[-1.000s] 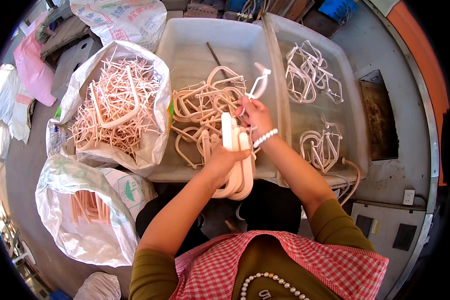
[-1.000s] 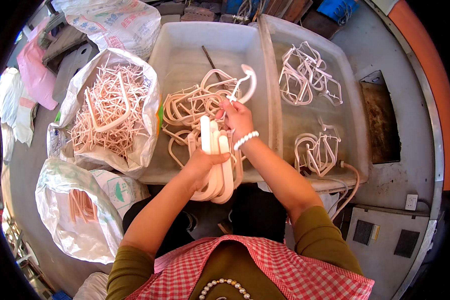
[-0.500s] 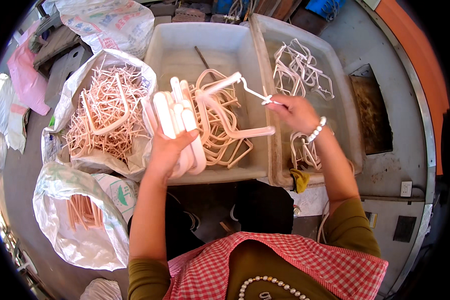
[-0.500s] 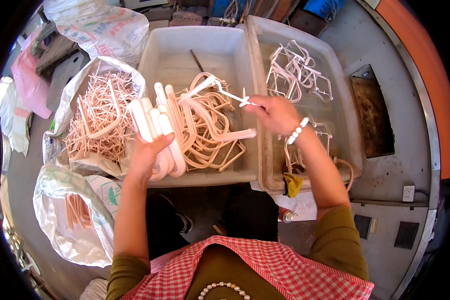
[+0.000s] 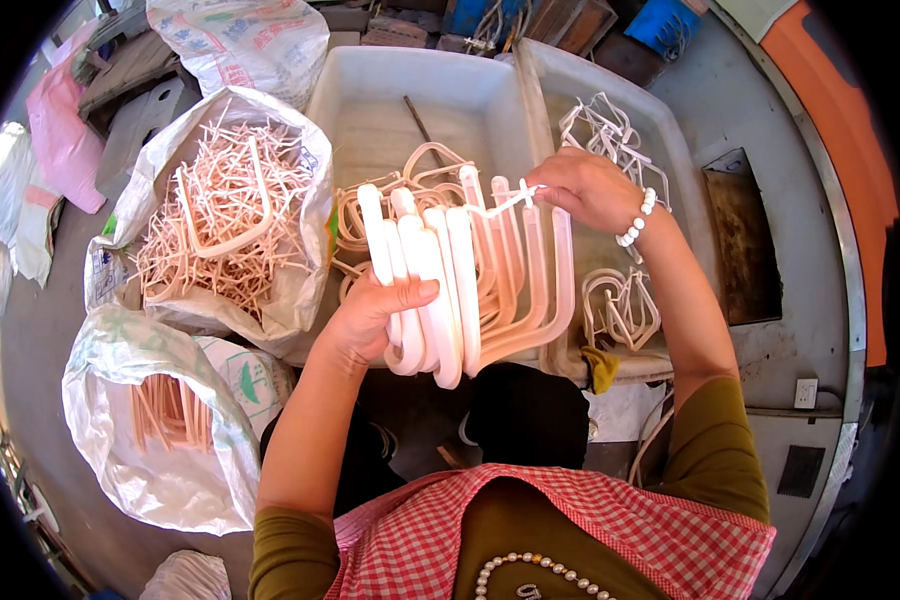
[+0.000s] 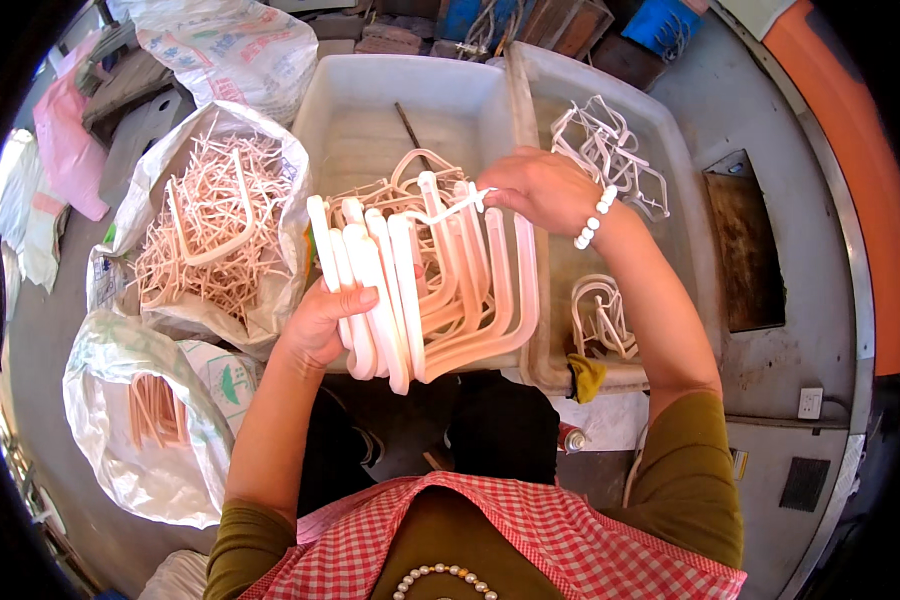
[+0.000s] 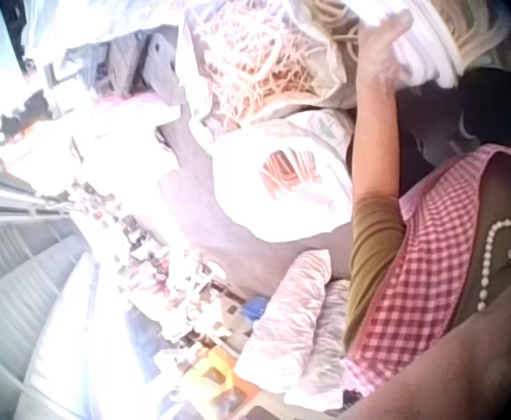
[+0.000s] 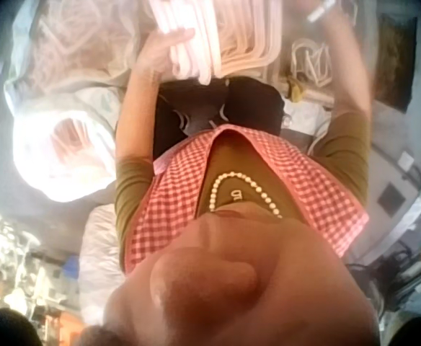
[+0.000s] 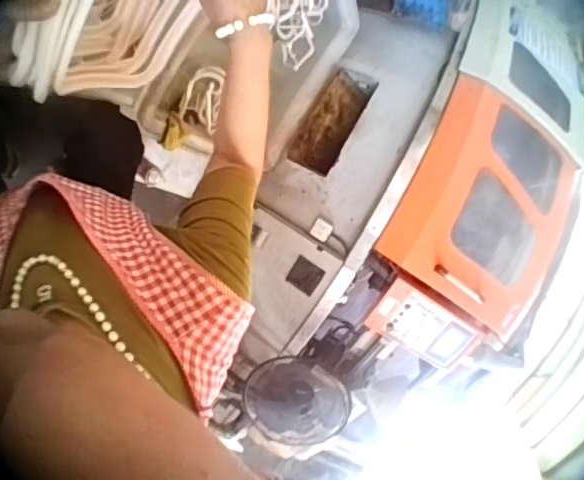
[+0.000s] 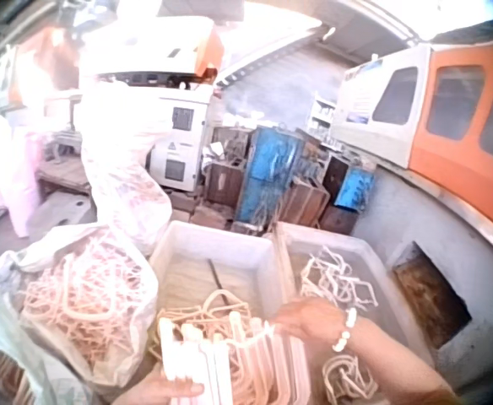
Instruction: The person assembles white plastic hangers by snapping the hook onto the frame. They then spray the assembled hangers with a red aerosol can and wipe them with a yellow cloth. Finally, the person places the finished hangers into a large white sack.
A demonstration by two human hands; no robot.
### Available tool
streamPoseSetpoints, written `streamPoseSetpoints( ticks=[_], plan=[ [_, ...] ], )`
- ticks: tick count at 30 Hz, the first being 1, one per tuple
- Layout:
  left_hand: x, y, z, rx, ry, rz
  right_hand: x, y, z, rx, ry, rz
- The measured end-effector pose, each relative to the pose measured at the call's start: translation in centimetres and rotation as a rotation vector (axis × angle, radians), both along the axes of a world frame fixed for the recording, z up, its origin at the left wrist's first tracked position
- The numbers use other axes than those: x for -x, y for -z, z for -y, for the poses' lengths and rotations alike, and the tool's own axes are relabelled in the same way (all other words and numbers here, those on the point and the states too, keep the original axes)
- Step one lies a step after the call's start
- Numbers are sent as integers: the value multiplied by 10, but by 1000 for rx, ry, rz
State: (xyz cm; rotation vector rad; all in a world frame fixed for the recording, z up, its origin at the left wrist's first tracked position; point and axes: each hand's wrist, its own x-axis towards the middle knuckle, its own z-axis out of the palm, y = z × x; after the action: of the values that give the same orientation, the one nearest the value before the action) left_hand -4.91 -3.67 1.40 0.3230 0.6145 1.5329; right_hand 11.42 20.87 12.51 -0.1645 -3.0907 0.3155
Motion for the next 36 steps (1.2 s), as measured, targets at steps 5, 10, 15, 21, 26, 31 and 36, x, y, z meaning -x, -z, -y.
streamPoseSetpoints(
  ticks=[5,10,15,21,26,31,36],
  plan=[
    [4,-1,5,25,-24,35,-2,8,-1,-170,53,-22],
    [-5,-4,3,54,-24,-11,5,1,15,-336,27,-54],
    [-9,-5,-3,43,-68,12,8,0,24,-439,92,-80],
    [-15,2,-11,69,-309,-375,-8,5,107,-583,213,86],
    [-31,17,-10,301,-311,-1091,-21,6,164,-495,179,268],
    [-42,11,-1,340,-134,-1315,-6,-27,158,-432,62,544],
    [-59,17,3,260,-34,-1338,44,-74,145,-487,-417,439]
  ],
)
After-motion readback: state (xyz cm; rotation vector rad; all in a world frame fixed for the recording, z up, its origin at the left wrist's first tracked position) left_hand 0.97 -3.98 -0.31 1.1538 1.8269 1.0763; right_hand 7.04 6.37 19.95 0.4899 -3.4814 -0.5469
